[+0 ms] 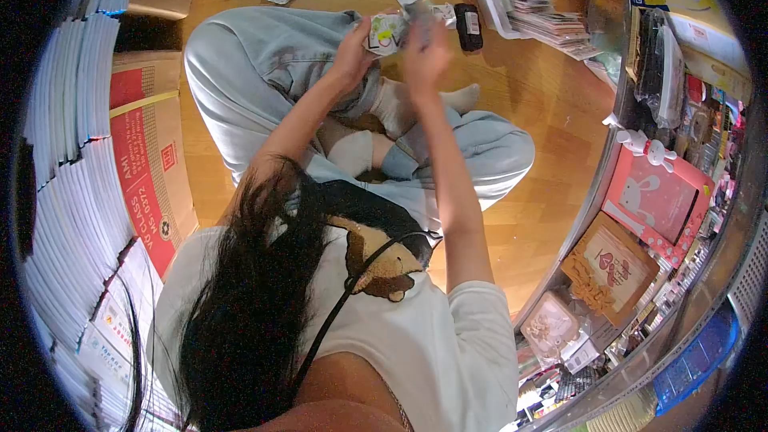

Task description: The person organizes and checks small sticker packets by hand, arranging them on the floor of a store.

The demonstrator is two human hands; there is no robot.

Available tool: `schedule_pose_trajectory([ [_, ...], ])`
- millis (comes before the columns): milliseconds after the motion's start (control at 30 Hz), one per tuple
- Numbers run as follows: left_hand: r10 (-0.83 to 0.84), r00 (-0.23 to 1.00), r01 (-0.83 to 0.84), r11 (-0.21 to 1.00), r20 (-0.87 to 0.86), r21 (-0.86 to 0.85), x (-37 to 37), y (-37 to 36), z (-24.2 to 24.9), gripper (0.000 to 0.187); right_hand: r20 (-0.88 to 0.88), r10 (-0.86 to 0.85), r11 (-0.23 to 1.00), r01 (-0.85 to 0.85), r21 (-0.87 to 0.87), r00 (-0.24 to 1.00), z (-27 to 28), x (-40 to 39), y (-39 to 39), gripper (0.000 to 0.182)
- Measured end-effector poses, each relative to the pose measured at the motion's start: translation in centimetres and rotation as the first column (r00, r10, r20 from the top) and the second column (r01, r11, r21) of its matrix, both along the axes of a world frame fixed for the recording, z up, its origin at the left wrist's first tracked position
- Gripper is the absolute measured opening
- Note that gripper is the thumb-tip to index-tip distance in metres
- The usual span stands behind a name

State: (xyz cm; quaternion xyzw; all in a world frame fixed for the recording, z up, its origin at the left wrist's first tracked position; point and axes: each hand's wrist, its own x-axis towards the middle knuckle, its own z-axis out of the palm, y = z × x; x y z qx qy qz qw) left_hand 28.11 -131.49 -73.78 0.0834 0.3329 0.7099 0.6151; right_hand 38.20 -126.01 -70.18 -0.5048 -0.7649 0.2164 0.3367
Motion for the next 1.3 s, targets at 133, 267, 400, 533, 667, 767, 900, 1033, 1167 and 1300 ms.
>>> schedule_pose_trajectory([
  [133,0.063,0.996,-0.066,0.997,-0.057,-0.035,0.3,-0.8,0.4,0.048,0.098,0.293,0.903,-0.309,0.298,0.951,0.2,-1.9,-2.0,0.034],
  [267,0.178,0.984,-0.179,0.972,-0.021,-0.154,-0.4,-1.1,0.6,0.052,-0.167,0.395,0.918,-0.397,0.023,0.903,0.4,-2.1,-1.6,0.044],
  [400,0.081,0.984,-0.075,0.996,0.160,-0.043,-0.7,-1.7,0.0,0.064,0.015,0.514,0.856,-0.513,0.063,0.858,0.9,-2.7,-4.2,0.049],
  [533,0.005,0.972,0.014,0.997,0.234,-0.078,0.4,-3.2,2.4,0.074,0.412,0.086,0.944,-0.207,0.259,0.907,1.2,-3.8,-3.9,0.053],
  [667,-0.088,0.996,0.089,0.994,0.022,-0.071,0.8,-2.8,1.8,0.069,0.472,0.099,0.962,-0.206,0.180,0.876,-1.0,-3.7,-0.6,0.041],
  [767,-0.209,0.951,0.179,0.973,-0.229,-0.145,0.6,-3.2,-0.7,0.059,0.409,0.010,0.980,0.073,-0.187,0.913,-0.1,-4.2,1.5,0.031],
  [900,-0.126,0.947,0.132,0.991,-0.296,0.000,1.5,-3.7,1.5,0.054,0.201,-0.137,0.991,0.137,0.016,0.970,-0.4,-0.5,5.3,0.027],
  [1033,-0.012,0.959,-0.018,0.995,-0.284,-0.103,0.8,-2.7,0.4,0.056,-0.149,-0.135,0.973,0.160,0.166,0.979,1.8,0.6,3.6,0.025],
  [1167,-0.013,1.000,0.012,0.995,-0.006,-0.097,-0.2,-2.6,0.5,0.067,-0.023,-0.040,0.980,0.035,-0.196,0.999,2.7,-1.3,-3.0,0.024],
  [1300,0.004,0.966,0.015,0.997,0.257,-0.074,0.6,-4.3,3.1,0.064,0.228,0.240,0.935,-0.288,0.209,0.944,0.4,-3.7,-3.9,0.033],
])
